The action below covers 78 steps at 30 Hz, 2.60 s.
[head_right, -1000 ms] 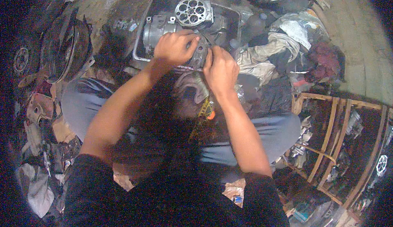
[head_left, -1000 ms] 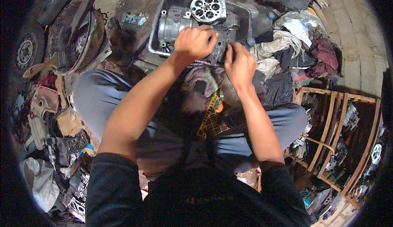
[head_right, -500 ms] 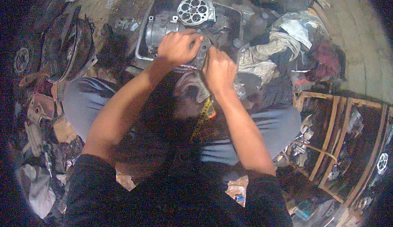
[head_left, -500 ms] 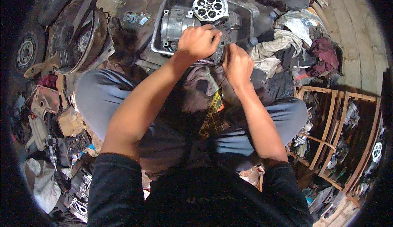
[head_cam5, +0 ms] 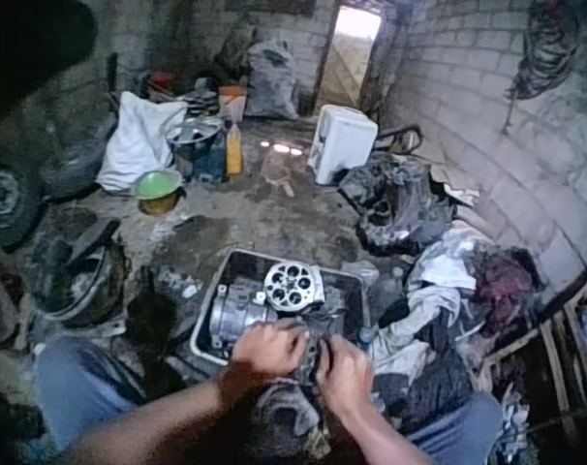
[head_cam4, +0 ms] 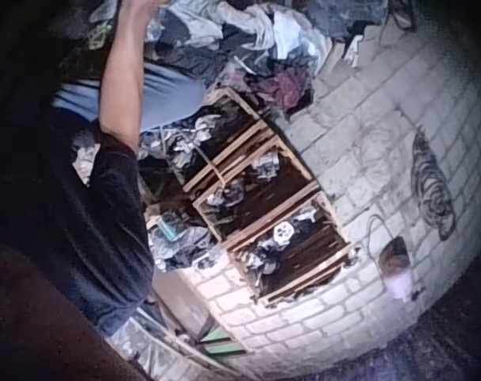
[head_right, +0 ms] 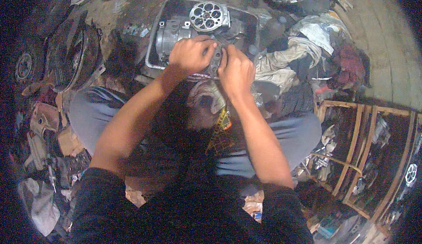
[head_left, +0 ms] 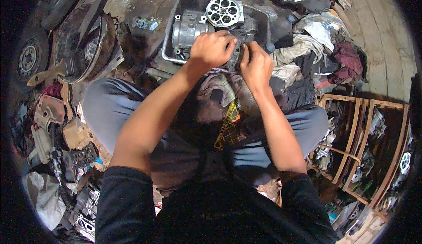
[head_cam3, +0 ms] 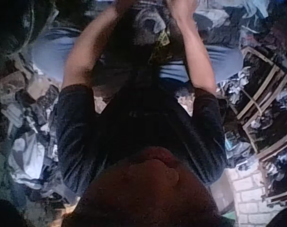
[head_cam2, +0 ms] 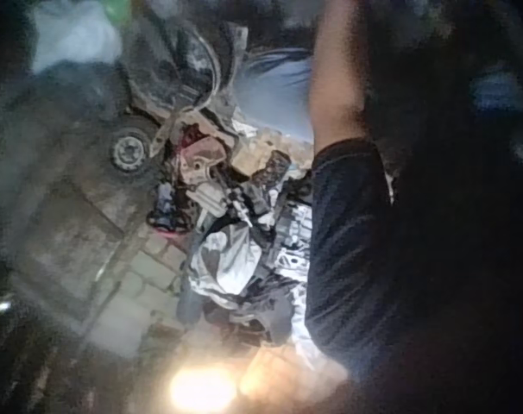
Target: The person is sitting on the floor and using a wrench to tighten bolts on a disassembled engine part placed in a metal tray. The person repeatedly adjusts the wrench and repositions the engine part to access different bolts.
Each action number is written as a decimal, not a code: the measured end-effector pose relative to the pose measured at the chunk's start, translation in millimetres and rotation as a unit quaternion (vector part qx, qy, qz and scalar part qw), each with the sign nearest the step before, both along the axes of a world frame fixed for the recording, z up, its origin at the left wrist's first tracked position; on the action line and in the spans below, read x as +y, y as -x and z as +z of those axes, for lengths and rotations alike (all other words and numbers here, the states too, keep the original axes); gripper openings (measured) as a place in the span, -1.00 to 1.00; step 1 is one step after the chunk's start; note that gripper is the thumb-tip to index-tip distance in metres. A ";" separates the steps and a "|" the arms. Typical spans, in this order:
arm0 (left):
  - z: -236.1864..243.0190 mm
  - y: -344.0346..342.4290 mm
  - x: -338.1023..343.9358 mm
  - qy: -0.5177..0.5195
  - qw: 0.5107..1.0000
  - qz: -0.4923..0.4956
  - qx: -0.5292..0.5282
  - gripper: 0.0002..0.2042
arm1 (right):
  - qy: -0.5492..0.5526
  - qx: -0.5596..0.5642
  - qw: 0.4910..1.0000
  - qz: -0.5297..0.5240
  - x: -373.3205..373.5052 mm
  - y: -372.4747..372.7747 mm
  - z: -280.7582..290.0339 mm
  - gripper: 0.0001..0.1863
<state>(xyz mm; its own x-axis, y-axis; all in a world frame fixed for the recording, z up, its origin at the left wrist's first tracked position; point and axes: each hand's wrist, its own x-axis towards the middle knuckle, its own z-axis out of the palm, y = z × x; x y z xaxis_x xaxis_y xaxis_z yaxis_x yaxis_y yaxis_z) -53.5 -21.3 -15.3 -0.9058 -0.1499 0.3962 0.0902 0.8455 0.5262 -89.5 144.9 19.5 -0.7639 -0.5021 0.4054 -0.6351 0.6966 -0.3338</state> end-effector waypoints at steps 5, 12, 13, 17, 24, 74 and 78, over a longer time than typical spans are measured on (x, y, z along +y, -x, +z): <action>-3.2 -0.2 1.0 0.010 1.000 0.010 0.009 -0.71 | -0.042 0.006 0.999 0.032 12.7 -11.9 -16.7 -0.90; 1.6 1.6 2.6 0.019 0.999 -0.009 -0.036 -0.68 | -0.064 -0.011 0.995 0.079 31.1 -35.8 -26.9 -0.78; 1.9 1.3 1.8 0.019 0.999 -0.008 -0.039 -0.68 | -0.062 -0.018 0.995 0.073 30.6 -35.2 -25.3 -0.79; 1.6 -0.6 3.1 0.024 0.999 -0.002 -0.041 -0.68 | -0.009 -0.009 0.999 0.033 29.0 -32.4 -16.1 -0.87; -1.0 0.2 0.7 0.019 1.000 -0.005 -0.017 -0.67 | -0.079 -0.051 0.994 0.057 30.9 -41.3 -25.2 -0.70; -6.8 0.3 1.9 0.029 0.999 0.013 0.013 -0.70 | 0.108 -0.064 0.991 -0.051 1.1 -55.5 -44.1 -0.88; -2.0 0.9 3.9 0.032 0.999 0.011 -0.008 -0.71 | 0.124 -0.019 0.990 -0.062 1.2 -42.9 -43.1 -0.91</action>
<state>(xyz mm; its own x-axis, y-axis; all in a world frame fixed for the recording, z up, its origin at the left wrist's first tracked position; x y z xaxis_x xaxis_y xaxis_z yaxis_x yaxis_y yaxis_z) -54.4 -17.3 -17.3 -0.9085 -0.1449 0.3921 0.0632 0.8796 0.4714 -46.6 146.1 -23.6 -0.8303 -0.2923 0.4745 -0.5340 0.6612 -0.5270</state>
